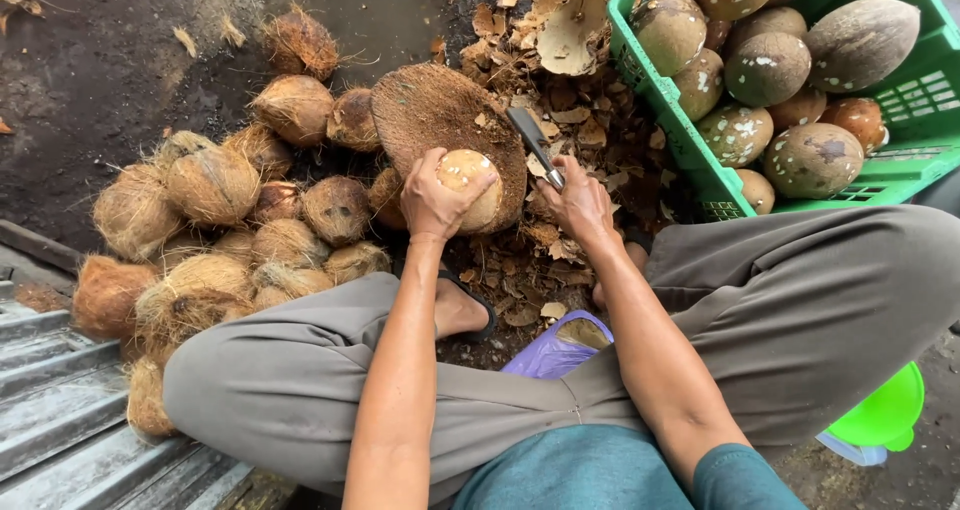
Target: Peeling the outer husk off coconuts using a knife
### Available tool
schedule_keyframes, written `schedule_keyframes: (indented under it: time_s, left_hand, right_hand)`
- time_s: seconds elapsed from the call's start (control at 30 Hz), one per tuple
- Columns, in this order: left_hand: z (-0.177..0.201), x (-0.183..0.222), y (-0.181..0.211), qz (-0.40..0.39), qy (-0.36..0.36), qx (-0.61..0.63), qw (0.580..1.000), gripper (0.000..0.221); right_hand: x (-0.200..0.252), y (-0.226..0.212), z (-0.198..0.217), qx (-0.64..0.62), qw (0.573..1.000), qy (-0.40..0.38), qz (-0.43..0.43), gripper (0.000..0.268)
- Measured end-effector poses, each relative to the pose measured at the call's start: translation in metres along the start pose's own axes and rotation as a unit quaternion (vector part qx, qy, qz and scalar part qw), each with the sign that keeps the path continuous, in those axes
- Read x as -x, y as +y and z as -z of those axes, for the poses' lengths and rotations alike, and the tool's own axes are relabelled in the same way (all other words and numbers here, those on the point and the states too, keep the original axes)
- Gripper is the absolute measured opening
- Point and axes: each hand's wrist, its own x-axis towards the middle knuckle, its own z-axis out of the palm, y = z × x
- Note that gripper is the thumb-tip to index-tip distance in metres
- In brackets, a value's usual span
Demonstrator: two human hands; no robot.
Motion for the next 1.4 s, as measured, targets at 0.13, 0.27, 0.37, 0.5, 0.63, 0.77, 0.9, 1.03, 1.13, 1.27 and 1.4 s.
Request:
schedule_keyframes:
  time_s: [0.13,0.27,0.37,0.5,0.63,0.77,0.9,1.03,1.13,1.27,1.4]
  left_hand:
    - [-0.011,-0.001,-0.014,0.014,0.052,0.102,0.993,0.072]
    - [0.002,-0.001,0.005,0.192,0.075,0.188,0.96,0.066]
    - [0.02,0.005,0.046,0.198,0.082,0.379,0.9,0.058]
    - [0.025,0.011,0.062,0.096,0.03,0.442,0.892,0.064]
    - [0.019,0.006,0.074,0.105,-0.032,0.388,0.915,0.065]
    - [0.01,0.011,0.083,0.181,-0.018,0.444,0.877,0.063]
    - [0.02,0.01,0.103,0.171,0.016,0.51,0.843,0.055]
    - [0.027,0.01,0.111,0.089,-0.005,0.544,0.835,0.067]
    - [0.02,0.006,0.102,0.041,-0.033,0.536,0.843,0.073]
    - [0.023,0.003,0.121,0.03,-0.081,0.483,0.872,0.07]
    - [0.013,0.009,0.13,0.106,-0.044,0.462,0.879,0.065]
  right_hand:
    - [-0.012,0.037,-0.029,0.039,0.997,-0.03,-0.067,0.045]
    - [-0.018,0.025,-0.024,0.142,0.989,-0.007,0.029,0.05]
    - [-0.008,-0.027,0.002,0.018,0.995,0.022,0.091,0.066]
    - [0.028,-0.093,0.027,-0.344,0.908,-0.151,0.185,0.09]
    - [0.031,-0.082,0.019,-0.34,0.9,-0.093,0.257,0.117]
    - [0.035,-0.086,0.029,-0.186,0.916,-0.009,0.356,0.116]
    - [0.039,-0.083,0.023,-0.19,0.911,0.056,0.361,0.127]
    - [0.041,-0.077,0.018,-0.352,0.894,-0.002,0.277,0.135]
    - [0.029,-0.063,0.02,-0.491,0.842,-0.06,0.214,0.133]
    - [0.038,-0.073,0.039,-0.457,0.858,-0.037,0.233,0.128]
    - [0.036,-0.069,0.043,-0.299,0.895,0.064,0.326,0.122]
